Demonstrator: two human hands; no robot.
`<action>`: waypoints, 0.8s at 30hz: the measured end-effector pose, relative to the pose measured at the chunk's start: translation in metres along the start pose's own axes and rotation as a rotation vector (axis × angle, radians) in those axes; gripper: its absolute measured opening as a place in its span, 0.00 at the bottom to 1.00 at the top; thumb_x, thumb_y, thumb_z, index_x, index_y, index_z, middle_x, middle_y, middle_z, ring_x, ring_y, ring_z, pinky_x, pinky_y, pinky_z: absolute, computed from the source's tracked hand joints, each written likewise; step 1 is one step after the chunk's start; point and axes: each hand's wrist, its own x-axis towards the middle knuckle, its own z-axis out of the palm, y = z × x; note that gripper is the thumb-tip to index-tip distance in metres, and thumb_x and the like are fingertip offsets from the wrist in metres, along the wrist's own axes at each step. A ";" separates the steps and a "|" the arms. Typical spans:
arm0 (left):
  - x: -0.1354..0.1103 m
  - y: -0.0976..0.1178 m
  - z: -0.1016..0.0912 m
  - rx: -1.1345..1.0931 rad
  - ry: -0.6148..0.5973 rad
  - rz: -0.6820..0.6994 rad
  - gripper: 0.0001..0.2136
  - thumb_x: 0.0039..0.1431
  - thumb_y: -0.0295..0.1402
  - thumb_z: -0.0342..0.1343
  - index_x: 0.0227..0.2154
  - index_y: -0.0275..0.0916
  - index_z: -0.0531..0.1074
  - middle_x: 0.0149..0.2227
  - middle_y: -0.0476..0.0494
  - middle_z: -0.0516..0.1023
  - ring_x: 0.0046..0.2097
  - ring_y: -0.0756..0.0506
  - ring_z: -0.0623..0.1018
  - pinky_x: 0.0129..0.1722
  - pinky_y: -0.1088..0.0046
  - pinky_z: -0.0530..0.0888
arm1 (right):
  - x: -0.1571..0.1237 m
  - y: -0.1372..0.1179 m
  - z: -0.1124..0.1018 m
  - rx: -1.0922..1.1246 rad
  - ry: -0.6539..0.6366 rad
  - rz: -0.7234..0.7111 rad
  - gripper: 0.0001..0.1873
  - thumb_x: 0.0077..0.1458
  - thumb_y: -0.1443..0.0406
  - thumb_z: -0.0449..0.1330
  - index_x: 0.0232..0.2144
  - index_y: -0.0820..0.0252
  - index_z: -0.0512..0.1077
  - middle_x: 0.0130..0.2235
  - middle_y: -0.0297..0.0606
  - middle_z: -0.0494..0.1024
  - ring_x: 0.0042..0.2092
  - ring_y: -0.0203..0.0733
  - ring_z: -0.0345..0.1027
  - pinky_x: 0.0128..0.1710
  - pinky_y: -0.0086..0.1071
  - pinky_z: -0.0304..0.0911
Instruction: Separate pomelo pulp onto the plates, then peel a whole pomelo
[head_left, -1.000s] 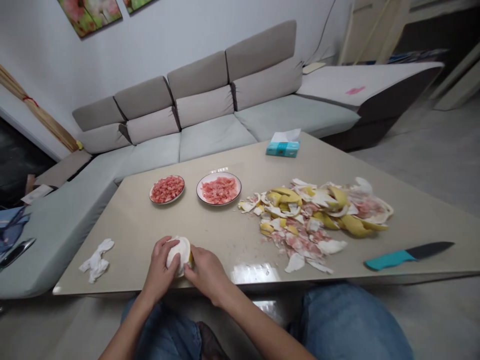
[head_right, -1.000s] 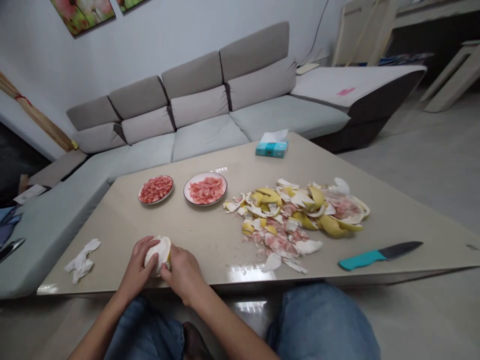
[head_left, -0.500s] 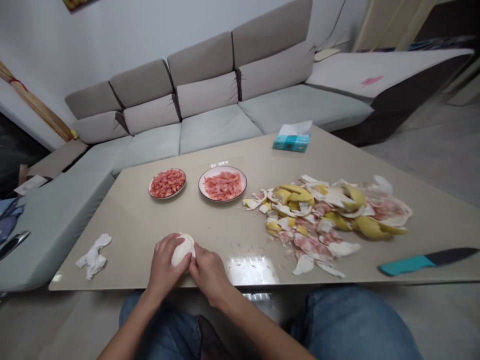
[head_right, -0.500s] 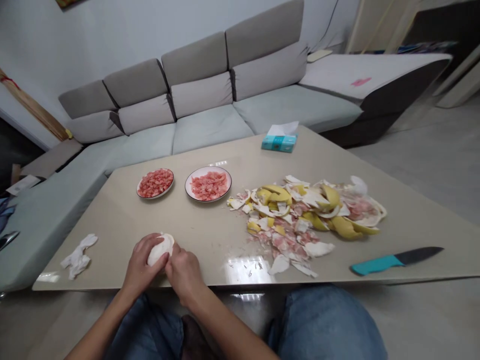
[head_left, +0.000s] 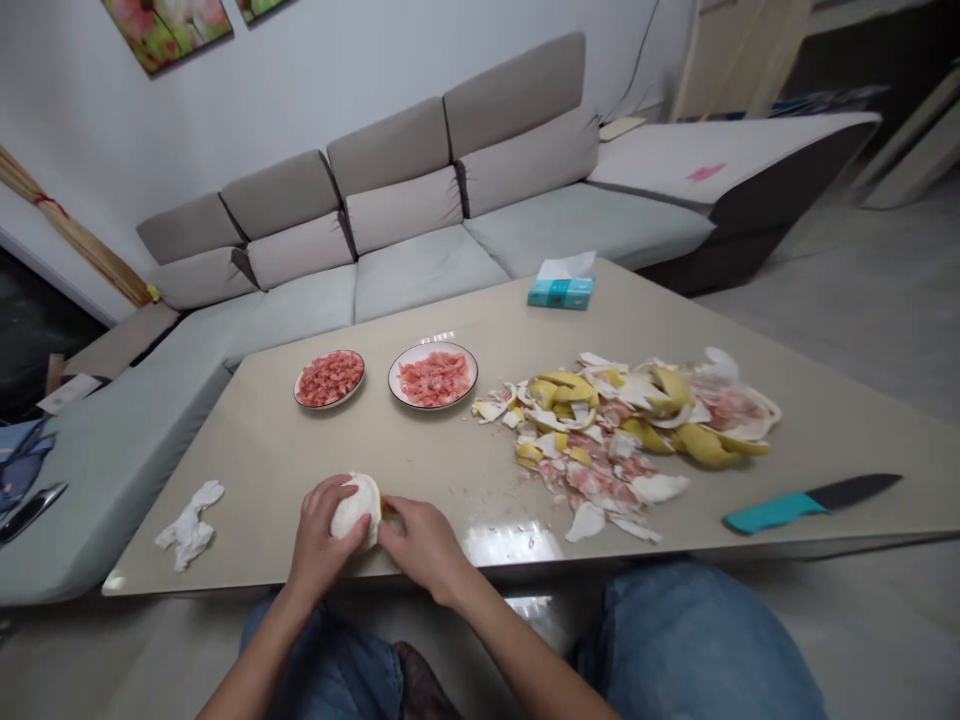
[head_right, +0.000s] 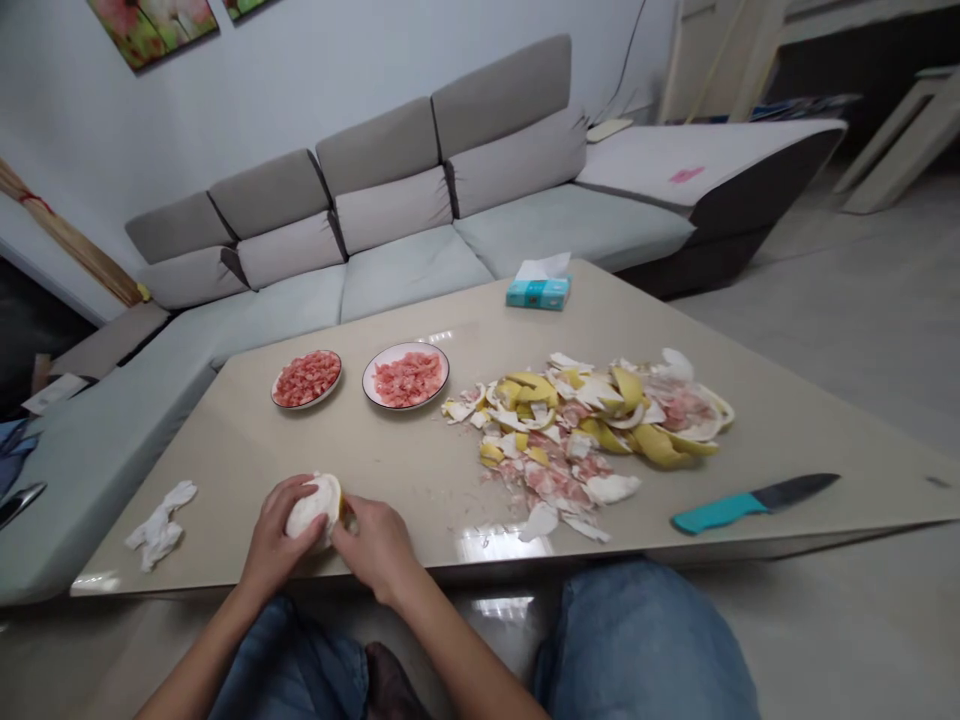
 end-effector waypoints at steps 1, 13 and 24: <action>0.000 -0.001 0.000 -0.011 -0.002 -0.010 0.14 0.55 0.33 0.58 0.45 0.45 0.68 0.51 0.41 0.72 0.54 0.39 0.71 0.53 0.55 0.68 | -0.002 -0.003 0.001 -0.018 -0.012 0.002 0.17 0.56 0.62 0.55 0.48 0.55 0.72 0.42 0.40 0.81 0.42 0.44 0.75 0.38 0.29 0.62; 0.019 -0.013 -0.006 -0.192 -0.092 -0.076 0.11 0.54 0.32 0.57 0.41 0.43 0.70 0.49 0.41 0.73 0.51 0.41 0.73 0.53 0.59 0.69 | 0.031 -0.012 0.012 -0.320 -0.172 0.082 0.18 0.57 0.60 0.50 0.39 0.64 0.76 0.36 0.50 0.81 0.39 0.51 0.75 0.36 0.35 0.61; 0.013 -0.027 -0.008 -0.278 -0.054 -0.086 0.10 0.55 0.33 0.56 0.41 0.43 0.70 0.48 0.40 0.73 0.52 0.40 0.73 0.52 0.58 0.69 | 0.028 0.000 0.003 -0.287 -0.215 0.002 0.14 0.57 0.59 0.53 0.37 0.59 0.75 0.36 0.42 0.82 0.37 0.45 0.74 0.33 0.30 0.57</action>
